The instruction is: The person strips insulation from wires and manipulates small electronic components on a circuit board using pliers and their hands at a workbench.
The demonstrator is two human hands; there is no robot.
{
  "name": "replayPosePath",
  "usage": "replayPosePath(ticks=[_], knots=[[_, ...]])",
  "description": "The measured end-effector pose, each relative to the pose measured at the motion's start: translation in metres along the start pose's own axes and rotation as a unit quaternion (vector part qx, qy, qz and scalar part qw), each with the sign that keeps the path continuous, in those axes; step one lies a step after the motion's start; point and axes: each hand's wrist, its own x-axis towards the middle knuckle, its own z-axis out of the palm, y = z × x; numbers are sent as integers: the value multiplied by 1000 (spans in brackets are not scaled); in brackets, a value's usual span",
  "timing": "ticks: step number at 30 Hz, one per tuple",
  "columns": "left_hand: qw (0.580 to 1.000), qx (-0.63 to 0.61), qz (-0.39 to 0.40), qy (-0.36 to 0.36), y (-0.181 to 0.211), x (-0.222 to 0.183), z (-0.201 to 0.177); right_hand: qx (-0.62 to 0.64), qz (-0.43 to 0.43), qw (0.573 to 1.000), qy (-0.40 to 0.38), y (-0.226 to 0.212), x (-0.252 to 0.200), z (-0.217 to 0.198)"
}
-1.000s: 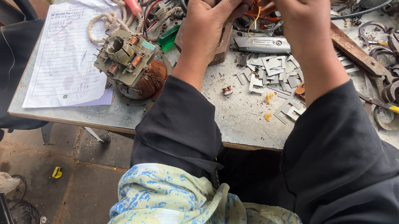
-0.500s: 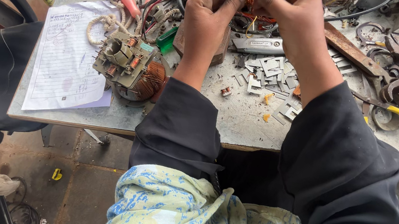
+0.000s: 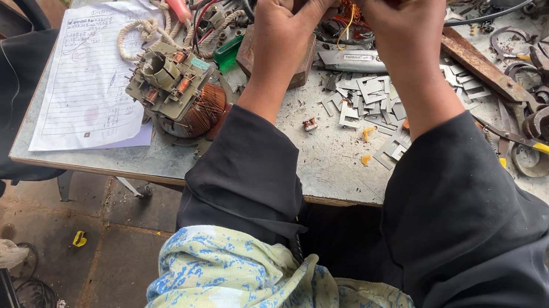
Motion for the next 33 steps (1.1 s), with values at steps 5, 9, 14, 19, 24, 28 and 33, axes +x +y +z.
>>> replayPosePath(ticks=[5,9,14,19,24,28,33], knots=[[989,-121,-83,-22,1,-1,-5,51,-4,999,-5,-8,2,0],[990,-92,-106,-20,-4,1,-8,-28,-36,998,-34,-12,4,-3],[990,-71,-118,-17,-11,1,-10,-127,-94,986,-47,-20,5,-2],[973,-147,-175,-41,-8,1,-14,-100,-39,993,-53,-6,1,0],[999,-10,-14,-36,13,1,0,83,84,993,-10,21,-2,-8],[993,93,67,-23,18,-3,3,0,47,999,-10,17,-2,-8],[984,172,40,-3,11,-3,2,-215,-76,974,-14,-5,-5,-2]])
